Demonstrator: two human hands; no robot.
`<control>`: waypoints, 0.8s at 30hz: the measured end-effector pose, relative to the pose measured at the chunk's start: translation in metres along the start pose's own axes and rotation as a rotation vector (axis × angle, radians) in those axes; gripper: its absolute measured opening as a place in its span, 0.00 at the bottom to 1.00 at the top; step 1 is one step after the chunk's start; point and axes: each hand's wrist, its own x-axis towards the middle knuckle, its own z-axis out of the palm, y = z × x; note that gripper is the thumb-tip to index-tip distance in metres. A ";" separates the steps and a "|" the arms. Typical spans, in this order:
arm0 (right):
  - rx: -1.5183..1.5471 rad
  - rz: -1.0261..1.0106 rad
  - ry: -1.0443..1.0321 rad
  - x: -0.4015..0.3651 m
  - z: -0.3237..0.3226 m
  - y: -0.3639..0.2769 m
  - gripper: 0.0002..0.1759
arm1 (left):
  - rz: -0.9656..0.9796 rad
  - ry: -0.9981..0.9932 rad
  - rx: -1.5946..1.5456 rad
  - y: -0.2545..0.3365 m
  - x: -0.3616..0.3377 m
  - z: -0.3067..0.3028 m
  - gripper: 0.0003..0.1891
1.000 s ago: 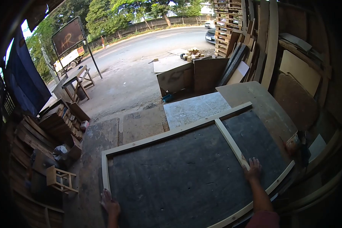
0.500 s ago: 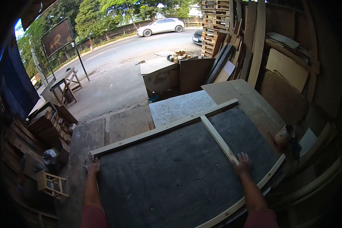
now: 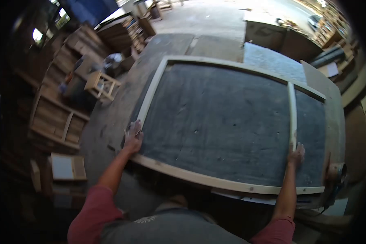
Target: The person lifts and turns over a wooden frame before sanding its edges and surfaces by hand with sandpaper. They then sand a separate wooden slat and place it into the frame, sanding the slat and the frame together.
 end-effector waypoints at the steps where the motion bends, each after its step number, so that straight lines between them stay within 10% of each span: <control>1: -0.004 -0.023 0.016 0.006 0.010 0.010 0.41 | -0.017 0.006 0.006 0.000 -0.026 0.000 0.33; 8: -0.039 -0.079 -0.003 0.029 0.041 0.027 0.41 | -0.162 -0.036 0.061 0.007 -0.154 0.014 0.35; 24: -0.064 -0.060 0.040 0.030 0.039 0.022 0.44 | -0.342 -0.022 0.142 0.050 -0.078 0.003 0.39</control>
